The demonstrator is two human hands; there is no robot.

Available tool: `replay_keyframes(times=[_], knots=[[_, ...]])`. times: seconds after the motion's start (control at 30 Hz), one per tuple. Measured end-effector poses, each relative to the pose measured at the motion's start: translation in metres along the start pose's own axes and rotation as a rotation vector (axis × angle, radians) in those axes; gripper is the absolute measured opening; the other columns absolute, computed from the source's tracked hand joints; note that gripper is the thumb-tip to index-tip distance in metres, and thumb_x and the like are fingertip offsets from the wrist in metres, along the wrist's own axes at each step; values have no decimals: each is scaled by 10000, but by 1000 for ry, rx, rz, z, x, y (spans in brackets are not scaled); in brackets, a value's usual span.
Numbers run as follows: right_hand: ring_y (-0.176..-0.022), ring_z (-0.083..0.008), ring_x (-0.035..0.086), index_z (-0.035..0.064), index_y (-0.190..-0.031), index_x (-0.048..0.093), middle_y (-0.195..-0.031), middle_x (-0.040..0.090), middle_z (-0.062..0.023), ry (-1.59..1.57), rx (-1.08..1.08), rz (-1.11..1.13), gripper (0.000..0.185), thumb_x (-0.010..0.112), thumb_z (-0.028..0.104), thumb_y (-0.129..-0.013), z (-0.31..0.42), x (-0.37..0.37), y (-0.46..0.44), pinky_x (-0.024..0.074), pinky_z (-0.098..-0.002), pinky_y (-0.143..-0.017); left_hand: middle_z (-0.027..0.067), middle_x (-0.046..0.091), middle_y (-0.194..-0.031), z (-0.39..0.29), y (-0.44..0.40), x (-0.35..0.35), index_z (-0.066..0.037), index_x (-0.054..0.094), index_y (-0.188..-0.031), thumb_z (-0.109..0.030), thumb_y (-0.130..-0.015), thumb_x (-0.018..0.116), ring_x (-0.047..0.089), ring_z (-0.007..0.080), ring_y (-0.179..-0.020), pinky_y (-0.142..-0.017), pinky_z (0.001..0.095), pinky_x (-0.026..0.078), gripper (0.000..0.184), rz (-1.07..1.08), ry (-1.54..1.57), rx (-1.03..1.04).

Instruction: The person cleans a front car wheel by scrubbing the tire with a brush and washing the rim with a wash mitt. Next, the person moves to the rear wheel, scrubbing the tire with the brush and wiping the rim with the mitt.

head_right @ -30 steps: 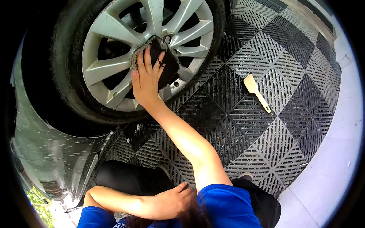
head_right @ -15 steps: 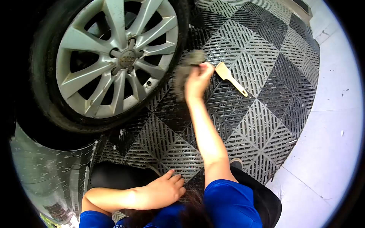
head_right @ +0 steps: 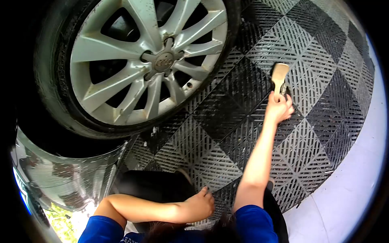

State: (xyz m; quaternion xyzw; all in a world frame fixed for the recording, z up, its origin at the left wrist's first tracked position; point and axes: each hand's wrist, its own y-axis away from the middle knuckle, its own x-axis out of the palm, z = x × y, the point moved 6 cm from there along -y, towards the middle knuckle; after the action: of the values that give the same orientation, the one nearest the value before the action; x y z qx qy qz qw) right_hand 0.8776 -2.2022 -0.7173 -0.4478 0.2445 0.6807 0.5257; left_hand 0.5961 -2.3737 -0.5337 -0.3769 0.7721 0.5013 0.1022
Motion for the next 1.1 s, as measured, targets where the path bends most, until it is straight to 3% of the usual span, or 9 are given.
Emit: replay_keyframes(times=[0.1, 0.13, 0.17, 0.4, 0.6, 0.73, 0.9, 0.97, 1.1], knots=[[-639, -181, 581, -32, -863, 630, -763, 611, -105, -1208, 632, 224, 229, 554, 180, -906, 48, 7, 72, 472, -307, -635, 165, 496, -1287, -26, -1, 49, -21, 532, -1241, -213, -905, 448, 421, 362, -1234, -1058, 558, 271, 396, 91, 21, -72], [-735, -168, 582, -21, -918, 603, -822, 612, -82, -1281, 672, 117, 218, 523, 181, -932, 43, 42, 101, 464, -327, -681, 148, 389, -1455, -35, -2, 56, -42, 447, -1377, -271, -950, 413, 313, 388, -1346, -1097, 580, 199, 486, 4, 20, -147], [-767, -164, 574, 2, -900, 598, -843, 606, -73, -1320, 805, 100, 206, 522, 190, -934, 59, 40, 128, 455, -330, -698, 86, 206, -1555, -35, 11, 41, -73, 296, -1467, -349, -984, 347, 125, 335, -1430, -1126, 563, 119, 559, 504, 111, -245], [-758, -118, 518, 115, -843, 564, -822, 556, -7, -1553, 1427, 521, 141, 631, 236, -868, 125, -50, 252, 423, -289, -677, 106, 353, -1421, -156, 62, 36, -77, 417, -1342, -320, -955, 392, 276, 324, -1326, -1064, 509, 229, 457, 61, 504, 228], [-714, -95, 493, 134, -974, 586, -879, 572, 13, -1404, 1442, 676, 205, 684, 240, -828, 101, -213, 267, 358, -235, -516, 123, 478, -1306, -195, 175, 59, -80, 521, -1234, -294, -931, 431, 405, 315, -1237, -1011, 462, 324, 382, 173, 658, 168], [-906, -220, 604, 107, -1035, 597, -1010, 614, -33, -1334, 1279, 688, 207, 605, 233, -871, 79, -312, 249, 497, -398, -832, 135, 562, -1229, -189, 257, 52, -82, 591, -1162, -277, -914, 457, 491, 309, -1178, -976, 431, 387, 343, 91, 726, -82], [-876, -232, 578, 128, -974, 597, -934, 610, -32, -1180, 1130, 686, 212, 632, 249, -804, 117, -408, 221, 488, -405, -791, 148, 673, -988, -157, 414, -10, -63, 682, -921, -95, -801, 513, 623, 314, -960, -871, 407, 474, 211, -747, 958, -617], [-809, -252, 588, 145, -894, 623, -837, 621, -41, -999, 1169, 867, 202, 637, 295, -759, 136, -412, 228, 496, -414, -751, 150, 671, -996, -156, 442, 49, -68, 675, -920, -25, -771, 508, 617, 312, -984, -847, 402, 476, 228, -1085, 950, -831], [-991, -287, 580, 147, -966, 649, -1035, 642, -46, -753, 1125, 1338, 286, 522, 363, -830, 208, -444, 280, 448, -489, -880, 116, 665, -832, -232, 511, 100, -55, 653, -902, -273, -858, 540, 610, 255, -774, -720, 385, 485, 249, -1300, 1667, -1157]])
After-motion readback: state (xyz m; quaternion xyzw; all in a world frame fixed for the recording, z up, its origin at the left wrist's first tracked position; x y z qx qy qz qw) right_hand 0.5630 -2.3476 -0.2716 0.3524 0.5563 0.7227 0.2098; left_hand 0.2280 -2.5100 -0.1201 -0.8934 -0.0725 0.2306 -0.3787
